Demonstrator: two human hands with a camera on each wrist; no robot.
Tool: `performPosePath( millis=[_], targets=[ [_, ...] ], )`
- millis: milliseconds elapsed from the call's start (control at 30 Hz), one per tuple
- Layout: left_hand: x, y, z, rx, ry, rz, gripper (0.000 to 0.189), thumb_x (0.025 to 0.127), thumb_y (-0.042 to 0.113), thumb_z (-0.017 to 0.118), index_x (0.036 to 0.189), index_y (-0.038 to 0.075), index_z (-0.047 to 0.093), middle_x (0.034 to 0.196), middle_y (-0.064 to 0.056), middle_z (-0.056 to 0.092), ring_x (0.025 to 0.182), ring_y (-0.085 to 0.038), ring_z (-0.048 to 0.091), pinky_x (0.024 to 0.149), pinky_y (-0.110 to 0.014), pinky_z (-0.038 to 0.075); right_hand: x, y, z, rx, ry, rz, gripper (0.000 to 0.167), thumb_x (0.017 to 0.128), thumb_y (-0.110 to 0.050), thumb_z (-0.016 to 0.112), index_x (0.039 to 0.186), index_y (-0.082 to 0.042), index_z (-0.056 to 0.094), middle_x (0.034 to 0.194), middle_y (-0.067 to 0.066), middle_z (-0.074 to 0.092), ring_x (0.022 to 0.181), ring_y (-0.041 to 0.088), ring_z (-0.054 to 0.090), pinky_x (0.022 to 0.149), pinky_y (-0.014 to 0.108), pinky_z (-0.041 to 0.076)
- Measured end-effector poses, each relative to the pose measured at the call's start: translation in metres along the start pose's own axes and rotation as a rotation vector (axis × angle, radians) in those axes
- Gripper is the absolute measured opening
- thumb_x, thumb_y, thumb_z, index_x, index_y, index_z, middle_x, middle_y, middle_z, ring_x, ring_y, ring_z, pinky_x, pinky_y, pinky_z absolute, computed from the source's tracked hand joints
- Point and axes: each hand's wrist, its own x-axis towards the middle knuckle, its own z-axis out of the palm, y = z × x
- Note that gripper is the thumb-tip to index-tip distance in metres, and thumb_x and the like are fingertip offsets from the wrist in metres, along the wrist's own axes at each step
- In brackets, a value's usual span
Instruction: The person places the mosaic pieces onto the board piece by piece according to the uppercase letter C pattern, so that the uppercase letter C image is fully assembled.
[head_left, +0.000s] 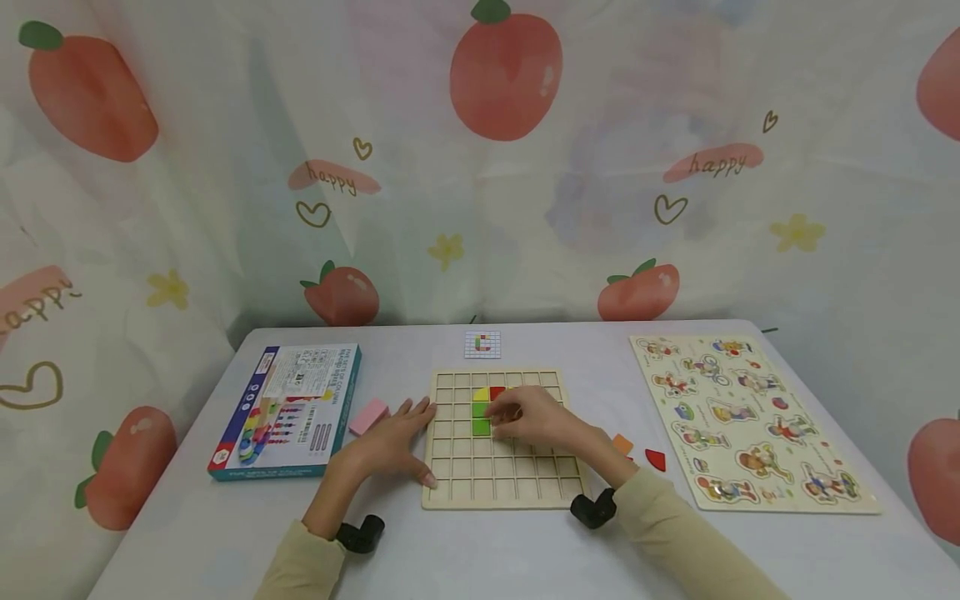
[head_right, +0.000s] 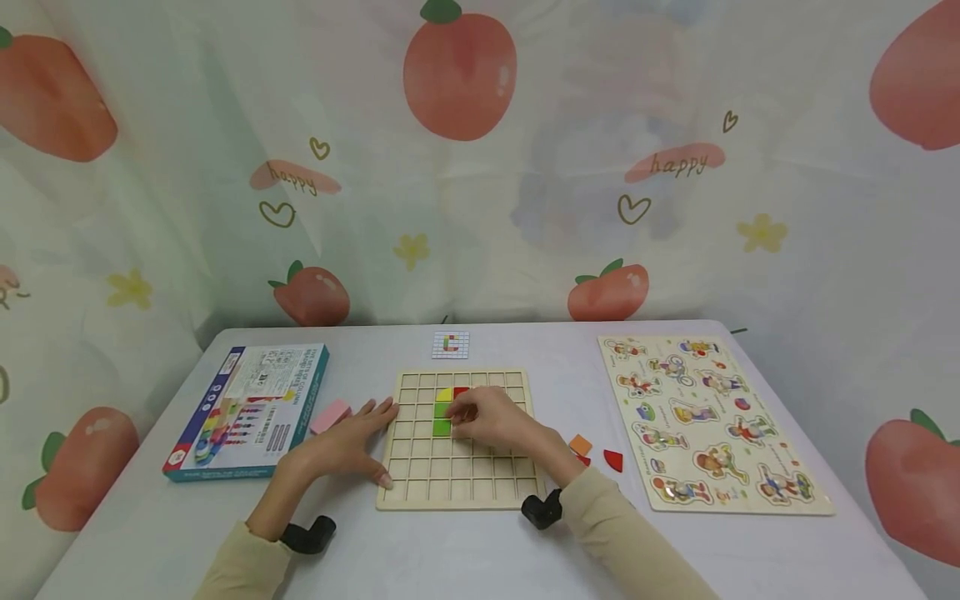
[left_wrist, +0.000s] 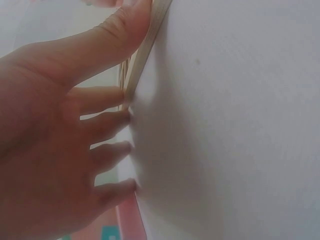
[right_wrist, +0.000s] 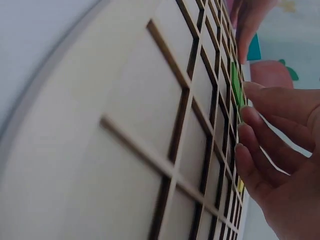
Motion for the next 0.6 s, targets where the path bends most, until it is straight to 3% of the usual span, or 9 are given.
performPosePath(
  millis=[267, 600],
  targets=[
    [0.001, -0.001, 0.002, -0.011, 0.006, -0.008, 0.110, 0.069, 0.030, 0.096, 0.160, 0.010, 0.037, 0.171, -0.008, 0.026, 0.161, -0.033, 0.011, 0.128, -0.058, 0.013, -0.023, 0.013, -0.012, -0.041, 0.059, 0.003, 0.017, 0.089, -0.011, 0.079, 0.106, -0.010, 0.078, 0.092, -0.006, 0.071, 0.084, 0.010, 0.060, 0.076, 0.024, 0.052],
    [0.000, 0.000, 0.001, -0.005, 0.006, -0.008, 0.110, 0.069, 0.029, 0.096, 0.160, 0.009, 0.037, 0.170, -0.009, 0.027, 0.160, -0.034, 0.012, 0.129, -0.058, 0.008, -0.056, 0.027, -0.030, -0.055, 0.106, 0.012, 0.018, 0.090, -0.013, 0.078, 0.107, -0.009, 0.077, 0.093, -0.007, 0.070, 0.083, 0.011, 0.058, 0.074, 0.023, 0.052]
  ],
)
